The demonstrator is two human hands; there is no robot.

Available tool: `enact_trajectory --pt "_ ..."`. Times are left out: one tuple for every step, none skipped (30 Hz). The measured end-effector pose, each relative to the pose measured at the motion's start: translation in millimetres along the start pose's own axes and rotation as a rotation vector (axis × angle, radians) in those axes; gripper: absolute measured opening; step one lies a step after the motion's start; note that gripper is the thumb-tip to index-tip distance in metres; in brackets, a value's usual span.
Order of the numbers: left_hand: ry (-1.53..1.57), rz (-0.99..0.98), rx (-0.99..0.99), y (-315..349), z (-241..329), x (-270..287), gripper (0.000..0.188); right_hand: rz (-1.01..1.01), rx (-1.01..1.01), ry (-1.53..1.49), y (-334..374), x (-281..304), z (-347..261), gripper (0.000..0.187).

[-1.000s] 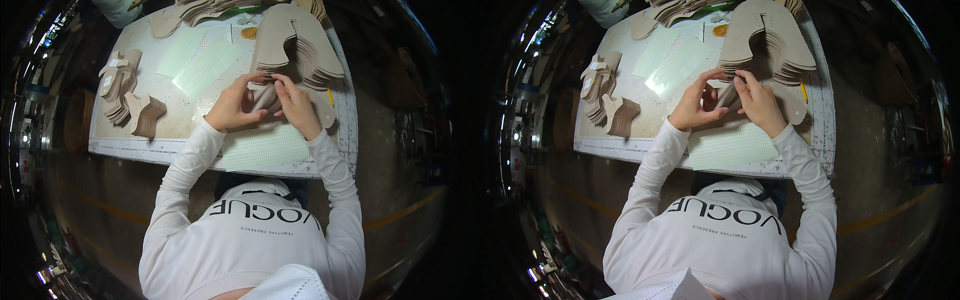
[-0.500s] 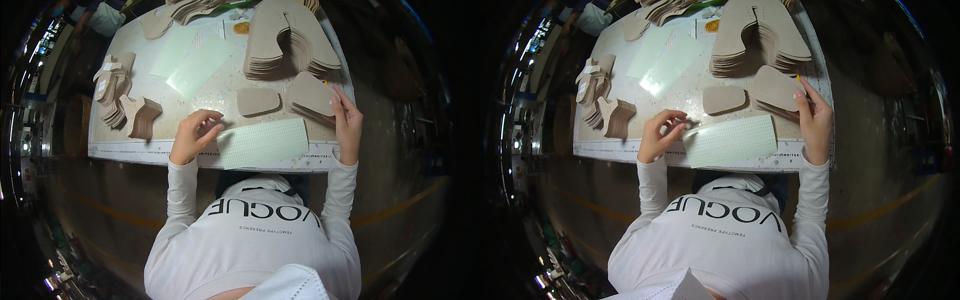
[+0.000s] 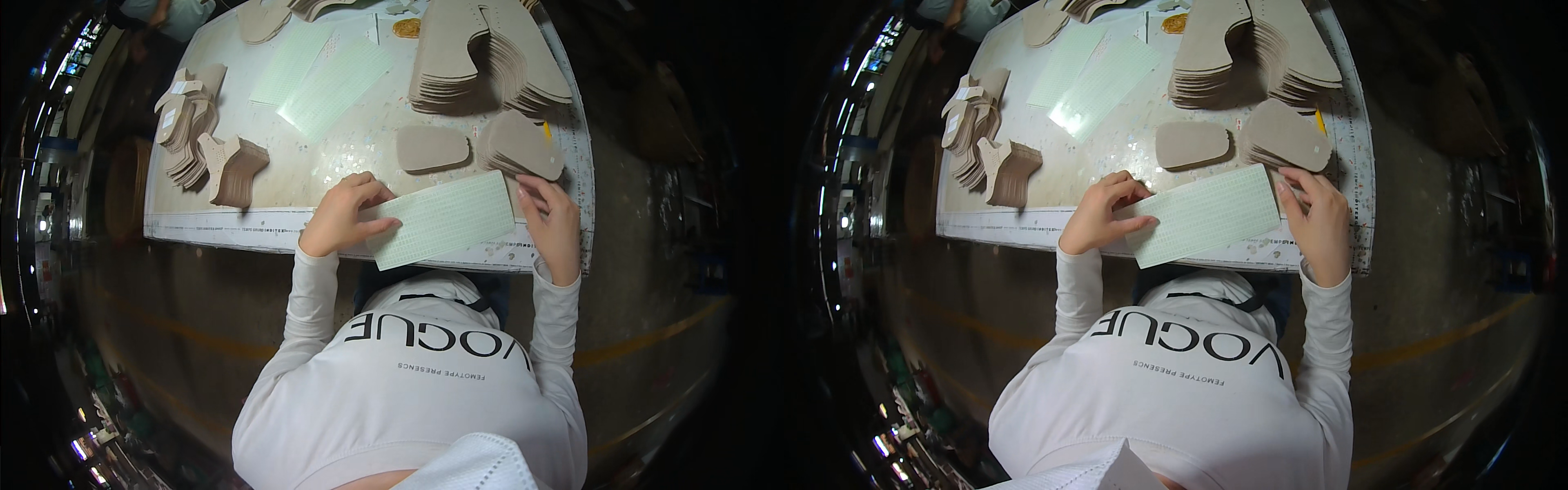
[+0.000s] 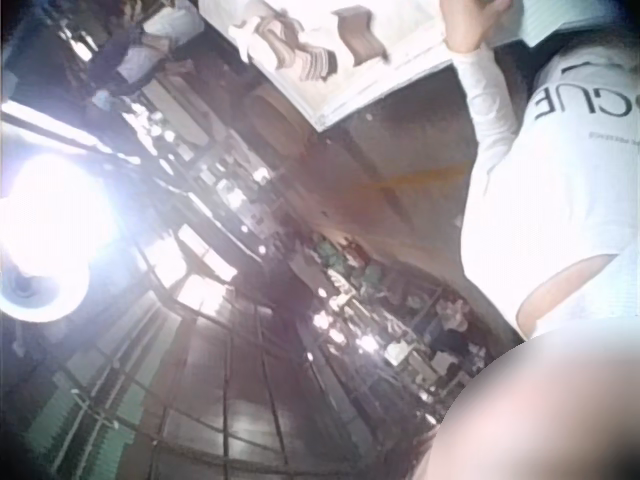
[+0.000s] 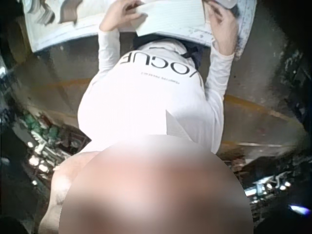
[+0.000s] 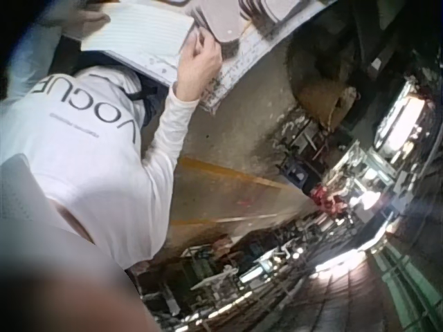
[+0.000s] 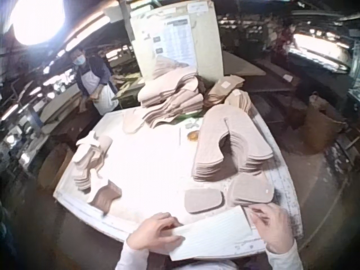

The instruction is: The person applies small adhesive labels to stacks of beige shoe insole parts on a worktable. They peel labels from a sheet, place them on individual parts, and stack the labeled parts. A coworker briefly appears and handles parts across the table.

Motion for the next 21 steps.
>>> enact_trajectory --pt "0.049 0.011 0.025 0.1 -2.5 0.7 0.031 0.016 0.018 0.027 -2.5 -0.3 -2.0 0.019" --pt "0.097 0.024 0.050 0.9 -4.7 1.3 0.030 0.036 -0.013 0.043 -4.3 0.5 -1.8 0.019" --pt "0.143 0.051 0.060 2.3 -5.4 2.8 0.028 0.066 -0.047 0.067 -2.8 3.1 -4.0 0.014" --pt "0.188 0.078 0.069 3.6 -5.9 4.2 0.026 0.061 0.016 0.079 -3.9 1.1 -14.6 0.012" --pt "0.231 0.099 0.088 5.0 -6.7 5.0 0.024 0.057 0.047 0.079 -4.6 -1.3 -23.6 0.010" --pt "0.261 0.112 0.105 6.3 -6.8 5.2 0.022 0.051 0.065 0.067 -5.1 -5.2 -32.1 0.009" --pt "0.289 0.119 0.130 7.5 -7.3 4.6 0.021 0.012 0.076 0.006 -4.2 -15.0 -40.6 0.005" --pt "0.317 0.124 0.153 8.1 -7.3 4.1 0.020 0.025 0.212 0.020 -5.5 -23.3 -57.6 0.007" --pt "0.339 0.146 0.135 8.5 -4.1 5.3 0.019 0.035 0.340 0.018 -7.1 -33.4 -72.1 0.009" --pt "0.362 0.169 0.114 8.5 -0.9 6.7 0.018 0.037 0.454 0.012 -8.1 -43.4 -83.7 0.011" --pt "0.385 0.193 0.095 8.7 2.1 8.7 0.017 0.045 0.505 -0.004 -9.7 -52.5 -89.3 0.013" --pt "0.385 0.197 0.073 9.0 5.3 10.0 0.017 0.042 0.543 -0.026 -11.6 -62.0 -92.9 0.015" --pt "0.384 0.201 0.052 9.3 8.1 11.9 0.017 0.027 0.577 -0.038 -13.5 -69.9 -94.8 0.018" --pt "0.383 0.205 0.032 10.0 10.4 14.0 0.017 -0.027 0.551 -0.063 -16.9 -77.7 -91.3 0.019" --pt "0.377 0.140 0.101 9.4 6.2 10.1 0.015 -0.091 0.520 -0.075 -19.7 -85.8 -87.3 0.020" --pt "0.370 0.075 0.169 9.3 1.6 5.8 0.013 -0.147 0.487 -0.090 -21.1 -92.3 -83.3 0.021" --pt "0.364 0.016 0.248 9.8 -4.3 1.2 0.011 -0.196 0.455 -0.115 -21.0 -97.7 -79.9 0.022" --pt "0.377 0.024 0.219 9.1 -3.0 2.1 0.012 -0.237 0.421 -0.142 -20.5 -102.4 -76.8 0.023" --pt "0.391 0.040 0.201 7.9 -2.6 1.7 0.013 -0.281 0.383 -0.171 -19.7 -107.0 -73.6 0.024" --pt "0.405 0.055 0.184 6.7 -2.6 1.0 0.014 -0.248 0.407 -0.171 -18.8 -105.7 -74.9 0.023" --pt "0.447 0.059 0.188 5.7 -4.7 -0.2 0.015 -0.216 0.427 -0.173 -18.1 -104.3 -76.0 0.022"
Point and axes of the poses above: each hand's wrist, its own y-axis away from the middle knuckle, its own x-axis out of the back of the hand, z = x × y, the point moved 8 cm from there along -y, towards the middle knuckle, and after that the axes turned 5 degrees about x, right-handed, at the moved point
